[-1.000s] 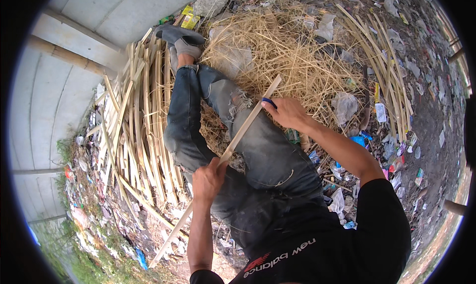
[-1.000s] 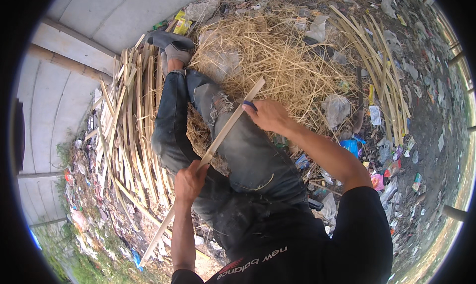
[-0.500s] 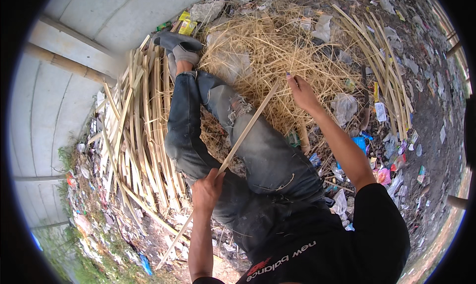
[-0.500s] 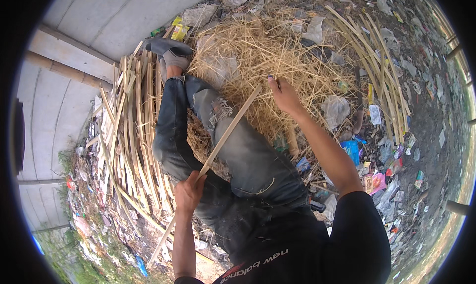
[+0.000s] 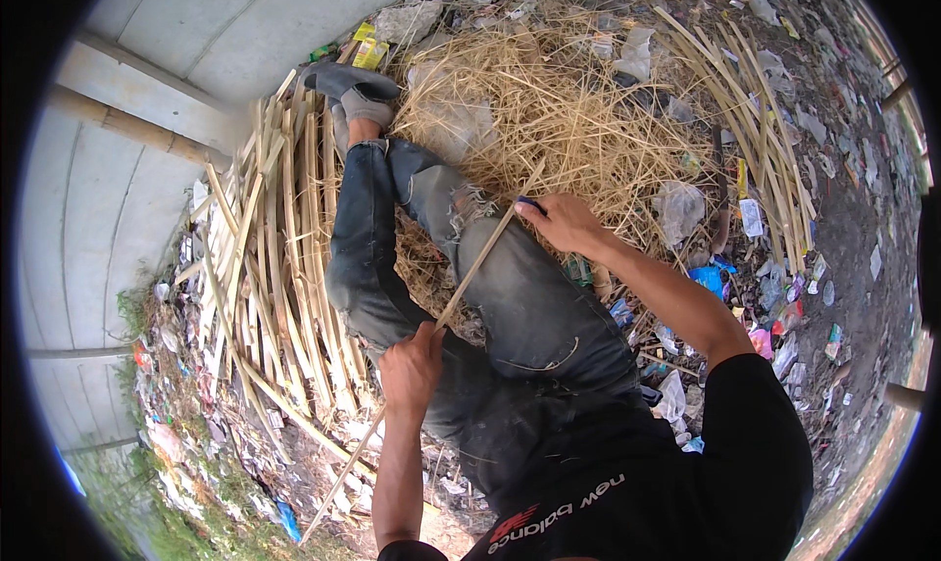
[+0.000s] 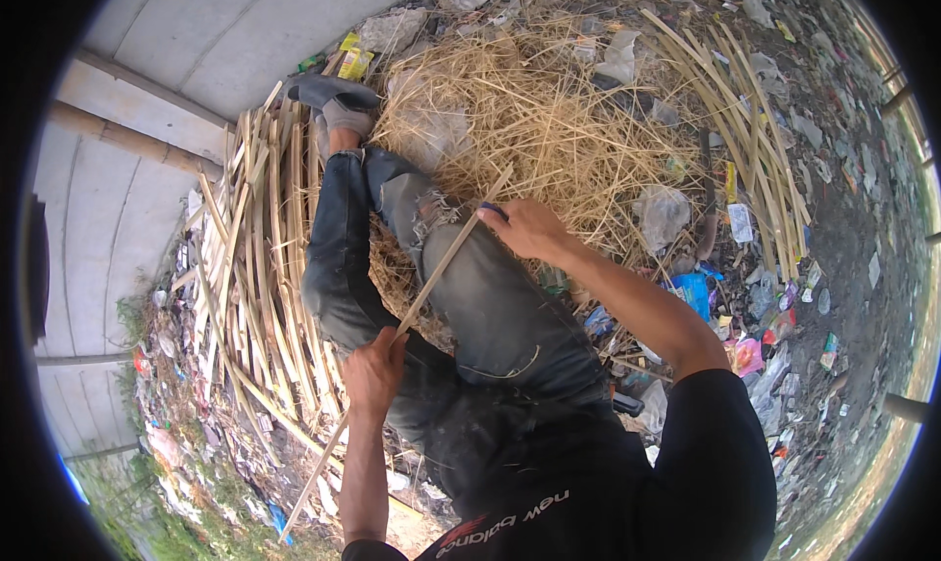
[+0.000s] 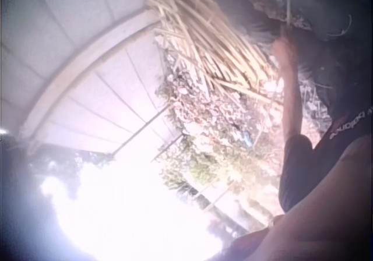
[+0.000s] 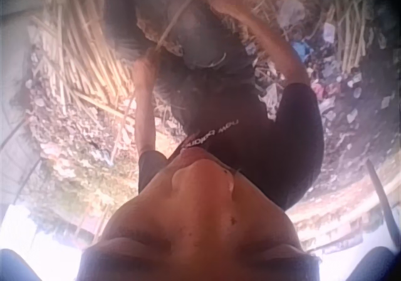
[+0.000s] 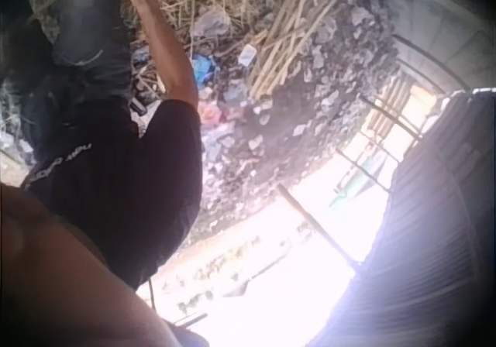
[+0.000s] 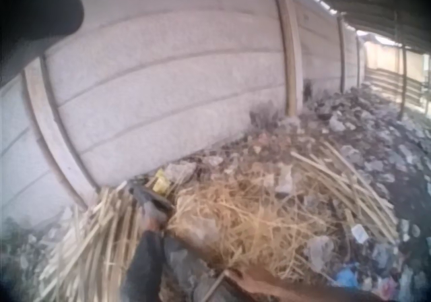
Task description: The person sits on the ground and uses a knife to shave thin strips of bamboo. They hold the bamboo stick with their left hand and scrape the surface with the knife in their right hand, creating a pile of shavings. The person occasionally flips the stick to work on different sides.
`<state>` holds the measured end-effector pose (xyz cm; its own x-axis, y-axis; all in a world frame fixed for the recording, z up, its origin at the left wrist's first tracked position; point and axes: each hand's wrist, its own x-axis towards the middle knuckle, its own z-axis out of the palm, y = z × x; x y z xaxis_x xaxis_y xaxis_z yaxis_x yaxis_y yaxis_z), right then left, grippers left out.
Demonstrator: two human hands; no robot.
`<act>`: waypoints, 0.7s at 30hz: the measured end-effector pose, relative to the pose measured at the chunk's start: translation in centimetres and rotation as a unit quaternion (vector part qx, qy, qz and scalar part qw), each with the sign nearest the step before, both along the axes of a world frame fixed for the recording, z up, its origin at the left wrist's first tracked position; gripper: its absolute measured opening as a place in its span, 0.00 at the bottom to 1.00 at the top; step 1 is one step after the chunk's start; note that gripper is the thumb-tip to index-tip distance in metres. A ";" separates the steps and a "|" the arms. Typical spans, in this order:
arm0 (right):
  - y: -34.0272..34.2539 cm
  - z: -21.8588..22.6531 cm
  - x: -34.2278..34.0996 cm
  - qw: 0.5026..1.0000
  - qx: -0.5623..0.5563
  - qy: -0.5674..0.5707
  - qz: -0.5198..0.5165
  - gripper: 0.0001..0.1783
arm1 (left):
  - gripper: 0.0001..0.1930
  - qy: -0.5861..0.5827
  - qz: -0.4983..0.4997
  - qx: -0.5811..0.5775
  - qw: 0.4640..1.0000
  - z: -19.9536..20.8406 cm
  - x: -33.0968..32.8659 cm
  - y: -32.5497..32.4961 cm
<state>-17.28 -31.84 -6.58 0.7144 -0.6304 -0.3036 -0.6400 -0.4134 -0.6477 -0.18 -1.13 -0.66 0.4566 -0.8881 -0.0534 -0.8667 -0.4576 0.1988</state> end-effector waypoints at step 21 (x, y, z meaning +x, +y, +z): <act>-2.8 2.1 1.2 0.799 0.357 -0.433 -0.218 0.21 | 0.24 0.367 0.052 -0.051 0.927 2.2 1.8 -1.3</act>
